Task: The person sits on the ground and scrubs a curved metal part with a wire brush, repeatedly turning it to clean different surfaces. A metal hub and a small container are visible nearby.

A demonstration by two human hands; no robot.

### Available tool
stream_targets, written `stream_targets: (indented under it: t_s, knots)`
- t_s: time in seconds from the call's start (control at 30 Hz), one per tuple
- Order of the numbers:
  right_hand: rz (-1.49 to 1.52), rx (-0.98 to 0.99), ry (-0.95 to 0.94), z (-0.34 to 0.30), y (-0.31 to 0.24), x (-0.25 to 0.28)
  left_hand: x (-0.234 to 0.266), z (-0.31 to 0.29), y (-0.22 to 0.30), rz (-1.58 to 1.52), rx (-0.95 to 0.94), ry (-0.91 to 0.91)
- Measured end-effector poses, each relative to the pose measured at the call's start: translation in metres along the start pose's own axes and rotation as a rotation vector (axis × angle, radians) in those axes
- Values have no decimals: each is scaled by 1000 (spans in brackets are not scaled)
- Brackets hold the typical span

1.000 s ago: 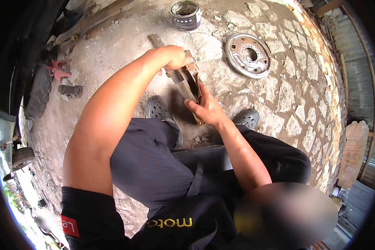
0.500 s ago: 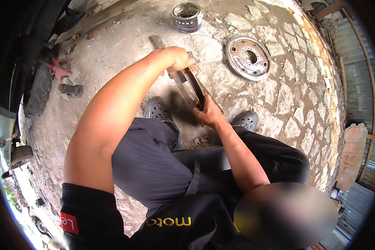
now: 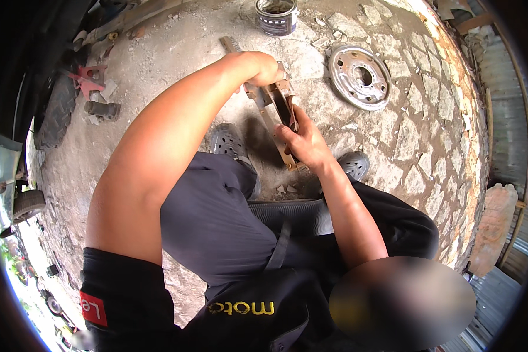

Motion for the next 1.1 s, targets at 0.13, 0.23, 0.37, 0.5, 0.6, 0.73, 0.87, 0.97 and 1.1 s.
stream_targets:
  t_s: [0.13, 0.23, 0.37, 0.5, 0.6, 0.73, 0.87, 0.97, 1.1]
  knots:
    - [-346, 33, -2, 4, 33, 4, 0, 1, 3, 70, -12, 38]
    - [-247, 37, -58, 10, 70, -2, 1, 4, -1, 56, -25, 3]
    - [-48, 65, -42, 3, 13, 1, -4, 3, -3, 66, 20, -26]
    - [-372, 31, -70, 10, 71, 3, -1, 1, 3, 108, 1, 22]
    - [-59, 119, -77, 11, 53, -2, -2, 4, -3, 45, -7, -3]
    - [-46, 193, 1, 7, 17, 1, 0, 1, -4, 65, 24, -6]
    - [-450, 34, -94, 4, 64, 4, -4, 4, -4, 57, 8, 6]
    - [-224, 120, -24, 2, 33, -1, -5, 2, -9, 42, 33, -19]
    - [-306, 88, -47, 4, 28, 3, 0, 0, -4, 64, 12, 24]
Point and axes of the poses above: each hand's wrist, its own z-axis towards the middle knuckle, its own x-axis out of the back of the hand, y = z × x, the point moved 7 cm from there along z, towards the middle knuckle, and after that the axes turned 6 degrees about x, right-handed, at the moved point
